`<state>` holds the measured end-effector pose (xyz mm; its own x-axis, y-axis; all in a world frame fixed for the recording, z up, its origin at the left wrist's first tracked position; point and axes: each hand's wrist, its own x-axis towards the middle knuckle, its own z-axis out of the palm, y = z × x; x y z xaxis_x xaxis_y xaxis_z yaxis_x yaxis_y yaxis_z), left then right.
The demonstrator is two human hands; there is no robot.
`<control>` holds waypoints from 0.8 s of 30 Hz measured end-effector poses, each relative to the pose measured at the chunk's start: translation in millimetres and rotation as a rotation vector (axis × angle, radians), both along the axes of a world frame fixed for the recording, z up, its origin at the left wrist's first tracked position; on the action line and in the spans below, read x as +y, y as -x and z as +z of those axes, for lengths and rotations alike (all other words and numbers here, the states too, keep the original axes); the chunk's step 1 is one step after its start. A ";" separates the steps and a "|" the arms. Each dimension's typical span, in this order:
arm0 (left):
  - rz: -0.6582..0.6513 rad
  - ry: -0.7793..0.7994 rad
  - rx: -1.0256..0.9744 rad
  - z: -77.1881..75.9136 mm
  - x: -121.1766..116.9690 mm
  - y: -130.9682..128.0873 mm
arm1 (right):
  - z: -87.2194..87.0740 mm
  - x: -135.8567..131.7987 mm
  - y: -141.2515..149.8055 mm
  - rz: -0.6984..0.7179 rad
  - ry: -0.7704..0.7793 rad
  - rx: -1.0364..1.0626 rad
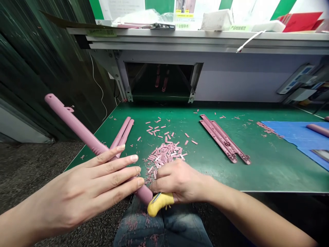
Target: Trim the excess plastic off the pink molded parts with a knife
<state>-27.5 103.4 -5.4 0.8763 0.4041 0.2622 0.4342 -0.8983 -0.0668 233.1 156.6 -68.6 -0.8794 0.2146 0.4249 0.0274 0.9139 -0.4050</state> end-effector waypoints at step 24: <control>0.684 1.399 -2.070 -66.2 32.6 -84.3 | -41.1 -20.6 35.6 -0.460 -0.164 -0.073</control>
<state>56.8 136.0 -71.6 -0.1853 0.9269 -0.3265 -0.6833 0.1173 0.7206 197.5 136.0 -109.7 -0.7378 0.5230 0.4267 0.4661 0.8520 -0.2384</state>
